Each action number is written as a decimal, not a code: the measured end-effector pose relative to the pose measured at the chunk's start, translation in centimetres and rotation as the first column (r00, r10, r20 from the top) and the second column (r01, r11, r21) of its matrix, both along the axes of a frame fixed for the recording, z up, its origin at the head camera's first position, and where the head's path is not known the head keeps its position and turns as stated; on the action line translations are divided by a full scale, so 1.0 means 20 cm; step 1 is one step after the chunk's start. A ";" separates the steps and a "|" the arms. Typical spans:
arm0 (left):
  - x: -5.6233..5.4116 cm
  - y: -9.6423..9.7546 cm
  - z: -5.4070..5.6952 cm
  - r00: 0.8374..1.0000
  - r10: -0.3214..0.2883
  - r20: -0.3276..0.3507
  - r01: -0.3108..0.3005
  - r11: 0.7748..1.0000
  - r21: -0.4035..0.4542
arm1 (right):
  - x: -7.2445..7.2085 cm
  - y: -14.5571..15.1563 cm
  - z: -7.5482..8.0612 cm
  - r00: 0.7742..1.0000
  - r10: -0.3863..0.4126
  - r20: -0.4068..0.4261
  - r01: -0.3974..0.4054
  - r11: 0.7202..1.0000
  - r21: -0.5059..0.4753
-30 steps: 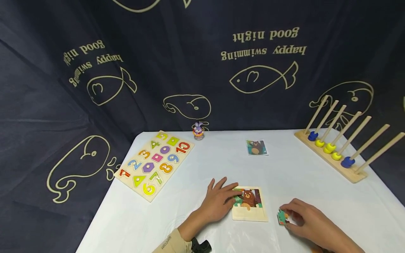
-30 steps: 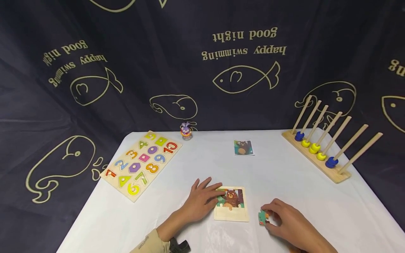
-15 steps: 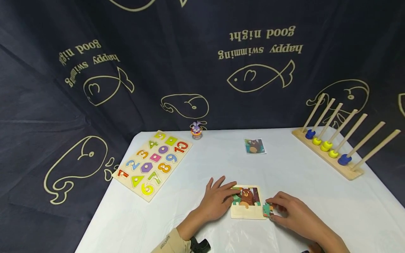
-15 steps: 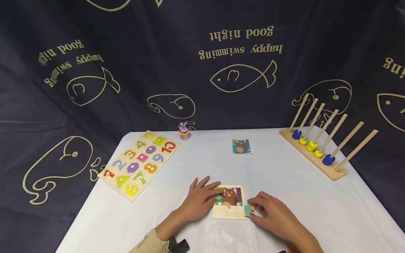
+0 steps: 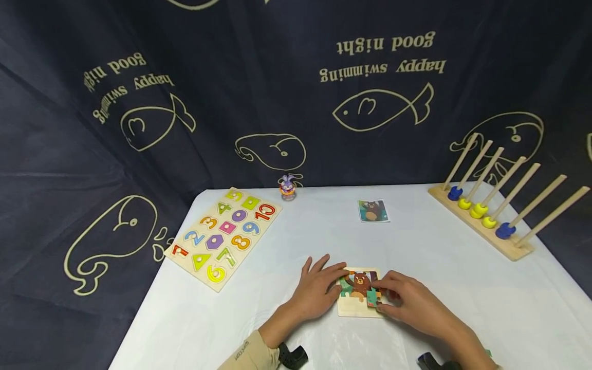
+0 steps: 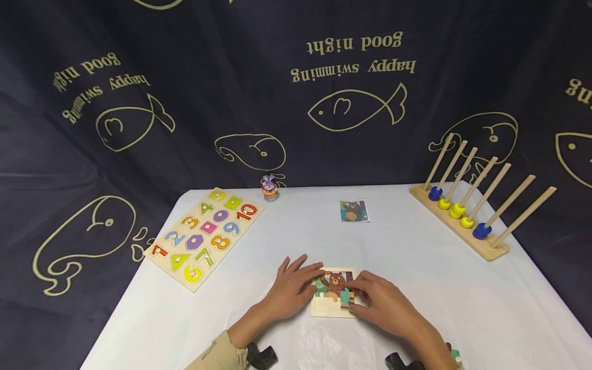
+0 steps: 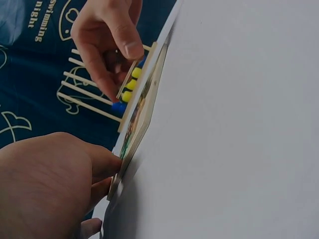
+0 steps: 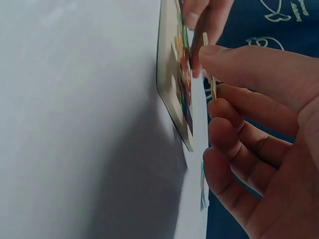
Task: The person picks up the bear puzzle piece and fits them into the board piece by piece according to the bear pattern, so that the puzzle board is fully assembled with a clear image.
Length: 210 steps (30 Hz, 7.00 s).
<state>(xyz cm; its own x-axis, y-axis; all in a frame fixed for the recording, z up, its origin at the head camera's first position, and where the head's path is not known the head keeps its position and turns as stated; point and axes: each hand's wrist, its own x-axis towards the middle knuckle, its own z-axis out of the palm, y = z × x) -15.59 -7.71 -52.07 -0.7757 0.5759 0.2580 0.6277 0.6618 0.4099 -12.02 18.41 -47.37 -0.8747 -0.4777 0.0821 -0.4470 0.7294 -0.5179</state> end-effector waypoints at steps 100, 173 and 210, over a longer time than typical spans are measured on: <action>-0.01 -0.02 0.00 0.997 -0.073 0.004 0.073 0.990 -0.120 | 0.00 0.05 -0.03 0.990 -0.025 0.137 0.046 0.987 -0.152; -0.01 -0.02 0.01 0.998 -0.065 0.002 0.065 0.990 -0.126 | 0.16 0.68 -0.08 0.942 -0.251 0.221 0.240 0.968 0.074; -0.01 -0.03 0.00 0.998 -0.069 -0.004 0.068 0.991 -0.112 | 0.06 0.23 0.00 0.987 -0.144 0.073 0.139 0.988 0.072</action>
